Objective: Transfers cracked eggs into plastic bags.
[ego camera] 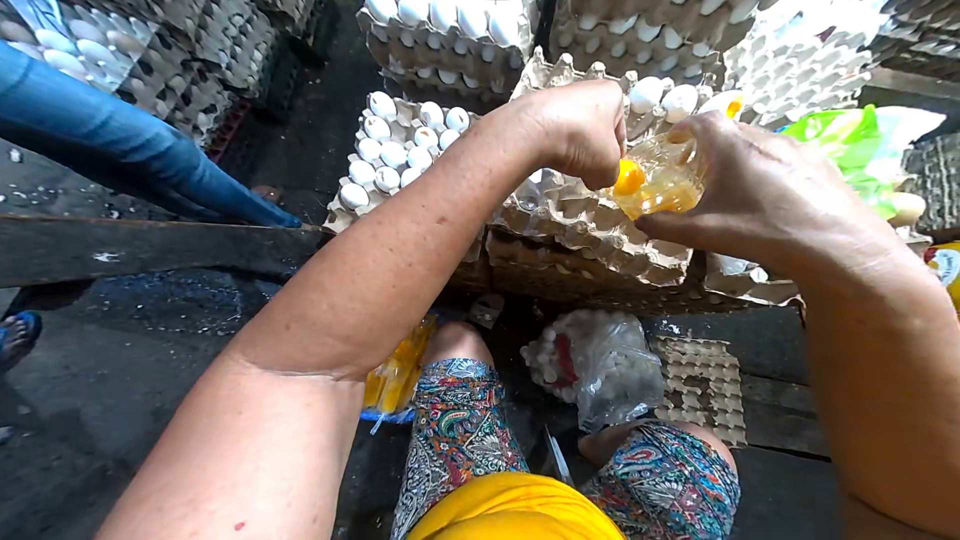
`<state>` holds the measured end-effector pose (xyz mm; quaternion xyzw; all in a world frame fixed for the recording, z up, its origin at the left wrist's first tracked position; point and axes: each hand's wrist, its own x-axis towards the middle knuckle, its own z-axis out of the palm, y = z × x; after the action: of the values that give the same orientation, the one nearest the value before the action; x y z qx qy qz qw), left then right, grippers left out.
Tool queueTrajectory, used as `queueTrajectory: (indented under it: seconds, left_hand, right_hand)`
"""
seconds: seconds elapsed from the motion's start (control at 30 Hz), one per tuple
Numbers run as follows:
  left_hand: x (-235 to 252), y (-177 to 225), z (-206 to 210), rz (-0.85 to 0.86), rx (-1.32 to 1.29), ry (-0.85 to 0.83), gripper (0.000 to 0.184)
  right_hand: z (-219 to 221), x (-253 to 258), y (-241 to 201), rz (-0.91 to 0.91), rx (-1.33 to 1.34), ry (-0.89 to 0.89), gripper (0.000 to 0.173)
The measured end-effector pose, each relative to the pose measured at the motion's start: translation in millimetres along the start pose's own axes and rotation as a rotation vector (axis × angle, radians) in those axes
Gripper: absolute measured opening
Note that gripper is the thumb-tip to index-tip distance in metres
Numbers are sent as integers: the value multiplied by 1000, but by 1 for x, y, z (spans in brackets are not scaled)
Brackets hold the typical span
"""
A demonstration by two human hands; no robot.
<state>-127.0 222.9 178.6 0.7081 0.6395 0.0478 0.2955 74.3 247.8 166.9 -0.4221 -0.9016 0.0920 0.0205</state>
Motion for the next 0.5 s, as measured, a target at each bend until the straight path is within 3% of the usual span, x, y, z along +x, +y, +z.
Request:
queueTrajectory:
  seconds: [0.5]
  left_hand:
    - [-2,-4,-5,-21,-28,-3,33]
  right_hand:
    - [-8,12,-5,-3,-27,-48,83]
